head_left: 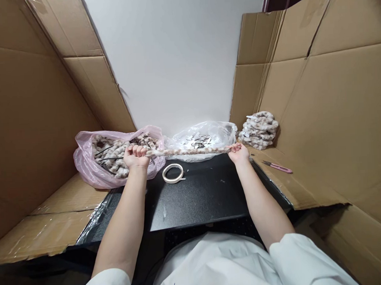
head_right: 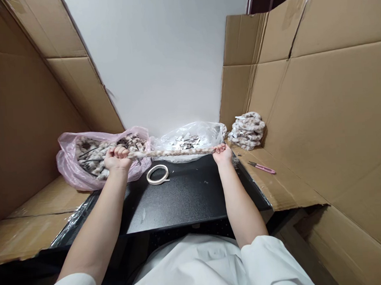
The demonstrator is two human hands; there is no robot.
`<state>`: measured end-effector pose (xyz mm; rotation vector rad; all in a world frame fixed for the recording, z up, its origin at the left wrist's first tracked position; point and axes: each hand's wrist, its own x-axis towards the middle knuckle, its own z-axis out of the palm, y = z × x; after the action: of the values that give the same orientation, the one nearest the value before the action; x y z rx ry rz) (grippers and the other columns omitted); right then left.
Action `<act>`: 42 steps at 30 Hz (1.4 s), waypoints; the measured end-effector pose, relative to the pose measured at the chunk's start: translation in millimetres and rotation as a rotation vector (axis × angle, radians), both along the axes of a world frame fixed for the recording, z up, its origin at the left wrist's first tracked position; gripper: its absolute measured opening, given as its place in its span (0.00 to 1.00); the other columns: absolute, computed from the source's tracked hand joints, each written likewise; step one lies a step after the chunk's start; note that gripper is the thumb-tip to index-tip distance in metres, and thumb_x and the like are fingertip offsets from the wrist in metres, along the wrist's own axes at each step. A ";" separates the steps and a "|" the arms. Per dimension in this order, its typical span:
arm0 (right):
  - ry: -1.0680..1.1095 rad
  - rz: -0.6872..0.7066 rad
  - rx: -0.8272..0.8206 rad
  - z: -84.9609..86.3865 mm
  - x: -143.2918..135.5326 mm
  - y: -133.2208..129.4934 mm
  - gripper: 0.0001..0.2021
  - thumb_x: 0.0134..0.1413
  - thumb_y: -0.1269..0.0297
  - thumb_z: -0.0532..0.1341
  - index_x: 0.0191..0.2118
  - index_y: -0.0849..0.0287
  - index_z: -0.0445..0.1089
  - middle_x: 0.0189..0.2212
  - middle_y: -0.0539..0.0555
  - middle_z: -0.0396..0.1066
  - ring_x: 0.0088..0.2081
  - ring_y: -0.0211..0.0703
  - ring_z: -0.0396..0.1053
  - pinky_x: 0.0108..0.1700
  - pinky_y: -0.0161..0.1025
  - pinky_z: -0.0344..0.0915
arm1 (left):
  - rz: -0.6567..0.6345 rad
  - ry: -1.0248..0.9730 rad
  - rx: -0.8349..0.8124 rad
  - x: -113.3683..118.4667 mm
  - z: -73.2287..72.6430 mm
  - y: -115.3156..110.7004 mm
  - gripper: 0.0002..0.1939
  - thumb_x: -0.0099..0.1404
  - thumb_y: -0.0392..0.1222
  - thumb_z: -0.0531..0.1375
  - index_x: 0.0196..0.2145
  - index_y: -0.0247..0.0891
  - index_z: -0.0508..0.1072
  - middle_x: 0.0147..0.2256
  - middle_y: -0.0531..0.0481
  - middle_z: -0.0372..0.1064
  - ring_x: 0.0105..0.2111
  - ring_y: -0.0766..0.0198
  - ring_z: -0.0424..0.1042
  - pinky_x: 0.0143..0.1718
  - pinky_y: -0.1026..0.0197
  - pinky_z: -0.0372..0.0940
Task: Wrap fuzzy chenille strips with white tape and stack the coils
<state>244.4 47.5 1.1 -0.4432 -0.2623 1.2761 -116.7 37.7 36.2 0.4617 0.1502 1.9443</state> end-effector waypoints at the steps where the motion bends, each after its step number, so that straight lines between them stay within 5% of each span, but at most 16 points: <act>1: 0.002 0.000 0.002 0.3 0.1 -0.2 0.20 0.63 0.75 0.36 0.19 0.59 0.45 0.09 0.42 0.40 0.12 0.31 0.41 0.21 0.29 0.56 | -0.002 -0.011 0.005 -0.8 -0.4 0.5 0.23 0.72 0.40 0.35 0.18 0.37 0.47 0.13 0.60 0.34 0.11 0.73 0.37 0.13 0.70 0.40; 13: 0.039 0.028 0.050 7.0 1.4 -3.0 0.20 0.65 0.75 0.38 0.23 0.58 0.55 0.11 0.40 0.45 0.13 0.30 0.46 0.26 0.30 0.61 | -0.014 -0.047 -0.027 -7.1 -2.4 2.2 0.24 0.72 0.45 0.33 0.19 0.38 0.47 0.12 0.60 0.38 0.11 0.73 0.39 0.13 0.69 0.40; 25: 0.045 -0.031 0.103 1.9 14.1 -3.8 0.22 0.67 0.62 0.35 0.22 0.57 0.52 0.09 0.40 0.41 0.12 0.31 0.41 0.21 0.30 0.55 | 0.001 -0.098 -0.005 -24.4 -7.6 7.6 0.24 0.72 0.44 0.34 0.18 0.38 0.46 0.12 0.60 0.37 0.11 0.73 0.37 0.12 0.70 0.39; 32: 0.105 0.040 0.080 3.3 14.0 -5.7 0.19 0.65 0.59 0.41 0.23 0.57 0.55 0.10 0.41 0.48 0.13 0.31 0.48 0.21 0.32 0.56 | -0.015 -0.077 -0.019 -19.6 -7.7 5.9 0.23 0.72 0.44 0.35 0.19 0.38 0.48 0.13 0.60 0.37 0.11 0.73 0.38 0.12 0.70 0.39; 37: -0.137 0.034 0.083 5.1 8.2 -2.5 0.15 0.62 0.62 0.46 0.24 0.57 0.58 0.12 0.41 0.51 0.14 0.31 0.49 0.21 0.32 0.55 | -0.027 -0.063 -0.016 -18.2 -7.6 5.1 0.20 0.70 0.38 0.37 0.19 0.38 0.48 0.13 0.60 0.38 0.11 0.73 0.40 0.12 0.70 0.41; 42: -0.804 -0.092 0.138 -8.2 -24.4 1.6 0.08 0.50 0.66 0.59 0.23 0.58 0.64 0.15 0.43 0.58 0.18 0.30 0.53 0.22 0.30 0.51 | -0.079 -0.055 -0.004 -20.4 -7.8 5.7 0.17 0.67 0.32 0.40 0.21 0.38 0.51 0.13 0.61 0.38 0.11 0.73 0.39 0.12 0.70 0.40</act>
<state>219.9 49.0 -7.1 -0.8270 -0.9868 0.9297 -137.1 43.4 28.4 0.4052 0.0998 1.8772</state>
